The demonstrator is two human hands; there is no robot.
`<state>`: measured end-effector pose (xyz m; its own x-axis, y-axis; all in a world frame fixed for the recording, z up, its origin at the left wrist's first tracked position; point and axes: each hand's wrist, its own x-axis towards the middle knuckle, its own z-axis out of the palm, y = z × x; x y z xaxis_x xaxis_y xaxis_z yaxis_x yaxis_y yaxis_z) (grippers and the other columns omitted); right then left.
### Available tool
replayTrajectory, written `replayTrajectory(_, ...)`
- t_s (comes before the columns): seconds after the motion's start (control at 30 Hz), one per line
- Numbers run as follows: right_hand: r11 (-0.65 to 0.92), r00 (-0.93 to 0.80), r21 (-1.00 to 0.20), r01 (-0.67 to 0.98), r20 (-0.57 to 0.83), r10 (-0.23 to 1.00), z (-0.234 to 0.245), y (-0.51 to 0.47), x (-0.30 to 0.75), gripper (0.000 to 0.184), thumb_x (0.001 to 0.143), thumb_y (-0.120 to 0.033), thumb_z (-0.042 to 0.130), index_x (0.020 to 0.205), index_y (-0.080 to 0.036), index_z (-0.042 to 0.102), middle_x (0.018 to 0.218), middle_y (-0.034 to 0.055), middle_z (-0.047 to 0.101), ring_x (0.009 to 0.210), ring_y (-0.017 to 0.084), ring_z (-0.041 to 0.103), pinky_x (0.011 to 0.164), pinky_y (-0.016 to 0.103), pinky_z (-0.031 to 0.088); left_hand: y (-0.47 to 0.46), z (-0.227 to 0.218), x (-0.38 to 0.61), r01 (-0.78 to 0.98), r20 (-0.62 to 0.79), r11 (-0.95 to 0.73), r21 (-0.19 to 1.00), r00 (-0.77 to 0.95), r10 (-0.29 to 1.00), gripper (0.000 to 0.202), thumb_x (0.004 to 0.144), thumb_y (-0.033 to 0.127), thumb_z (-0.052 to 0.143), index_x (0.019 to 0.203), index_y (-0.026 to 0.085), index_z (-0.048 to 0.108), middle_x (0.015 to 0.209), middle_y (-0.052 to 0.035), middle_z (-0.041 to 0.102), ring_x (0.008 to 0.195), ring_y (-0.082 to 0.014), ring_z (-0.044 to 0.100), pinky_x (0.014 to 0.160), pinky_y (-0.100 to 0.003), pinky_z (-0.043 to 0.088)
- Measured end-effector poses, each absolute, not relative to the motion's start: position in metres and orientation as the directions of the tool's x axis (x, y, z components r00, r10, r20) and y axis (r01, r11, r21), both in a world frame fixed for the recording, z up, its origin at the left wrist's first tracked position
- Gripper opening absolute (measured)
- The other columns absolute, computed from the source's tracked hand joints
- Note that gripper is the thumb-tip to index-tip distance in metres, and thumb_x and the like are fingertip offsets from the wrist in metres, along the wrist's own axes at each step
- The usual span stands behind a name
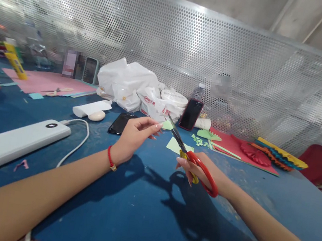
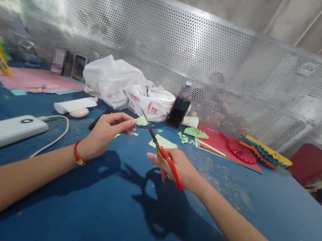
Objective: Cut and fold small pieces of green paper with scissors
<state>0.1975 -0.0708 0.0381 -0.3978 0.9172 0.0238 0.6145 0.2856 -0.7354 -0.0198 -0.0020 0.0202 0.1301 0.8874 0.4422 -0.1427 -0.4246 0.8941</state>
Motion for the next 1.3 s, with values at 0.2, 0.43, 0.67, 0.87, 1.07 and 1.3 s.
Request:
replayTrajectory(0.2, 0.255, -0.402, -0.728, 0.637, -0.031, 0.915, 0.035, -0.073, 0.197, 0.047, 0.087, -0.053, 0.060, 0.057, -0.018, 0.052, 0.047, -0.0031, 0.056, 0.044, 0.011, 0.053, 0.051, 0.023, 0.040, -0.005, 0.017, -0.017, -0.115, 0.423, -0.407, 0.906, 0.234, 0.875, 0.029, 0.076, 0.042, 0.074, 0.080, 0.013, 0.070, 0.069, -0.0030, 0.067, 0.066, -0.0124, 0.062, 0.061, -0.020, 0.051)
replayTrajectory(0.43, 0.284, -0.421, -0.718, 0.635, -0.013, 0.907, 0.030, -0.071, 0.199, 0.051, 0.089, -0.056, 0.056, 0.056, -0.017, 0.052, 0.046, -0.0022, 0.057, 0.044, 0.011, 0.053, 0.052, 0.023, 0.041, -0.006, 0.019, -0.018, -0.203, 0.336, -0.293, 0.934, 0.226, 0.915, 0.029, 0.075, 0.042, 0.075, 0.077, 0.014, 0.066, 0.071, -0.0009, 0.065, 0.069, -0.0119, 0.061, 0.061, -0.020, 0.050)
replayTrajectory(0.67, 0.281, -0.408, -0.691, 0.666, -0.022, 0.913, 0.032, -0.070, 0.199, 0.053, 0.090, -0.057, 0.053, 0.054, -0.017, 0.053, 0.045, -0.0008, 0.058, 0.044, 0.011, 0.053, 0.053, 0.024, 0.041, -0.004, 0.017, -0.018, -0.208, 0.273, -0.217, 0.954, 0.301, 0.913, 0.029, 0.076, 0.041, 0.074, 0.076, 0.014, 0.064, 0.070, -0.0011, 0.063, 0.069, -0.0120, 0.061, 0.063, -0.022, 0.051)
replayTrajectory(0.87, 0.284, -0.412, -0.696, 0.659, -0.019, 0.911, 0.035, -0.072, 0.197, 0.056, 0.090, -0.061, 0.050, 0.055, -0.017, 0.054, 0.045, -0.0003, 0.057, 0.046, 0.012, 0.054, 0.056, 0.025, 0.043, -0.003, 0.017, -0.018, -0.184, 0.314, -0.269, 0.945, 0.285, 0.906, 0.029, 0.075, 0.041, 0.074, 0.075, 0.014, 0.063, 0.070, -0.0006, 0.062, 0.068, -0.0112, 0.059, 0.062, -0.021, 0.050)
replayTrajectory(1.07, 0.285, -0.417, -0.701, 0.653, -0.019, 0.909, 0.030, -0.069, 0.201, 0.055, 0.090, -0.060, 0.051, 0.056, -0.017, 0.056, 0.048, 0.0008, 0.061, 0.048, 0.013, 0.057, 0.059, 0.026, 0.045, 0.000, 0.016, -0.020, -0.142, 0.335, -0.306, 0.942, 0.309, 0.890, 0.030, 0.077, 0.042, 0.073, 0.074, 0.014, 0.063, 0.069, -0.0008, 0.061, 0.066, -0.0115, 0.059, 0.061, -0.022, 0.050)
replayTrajectory(1.3, 0.277, -0.407, -0.717, 0.639, -0.010, 0.913, 0.027, -0.068, 0.202, 0.051, 0.090, -0.058, 0.052, 0.061, -0.017, 0.060, 0.047, -0.0001, 0.060, 0.047, 0.013, 0.057, 0.055, 0.024, 0.045, 0.001, 0.014, -0.019, -0.147, 0.327, -0.295, 0.944, 0.300, 0.896, 0.030, 0.077, 0.042, 0.073, 0.074, 0.015, 0.062, 0.069, -0.0005, 0.061, 0.066, -0.0107, 0.058, 0.060, -0.021, 0.049)
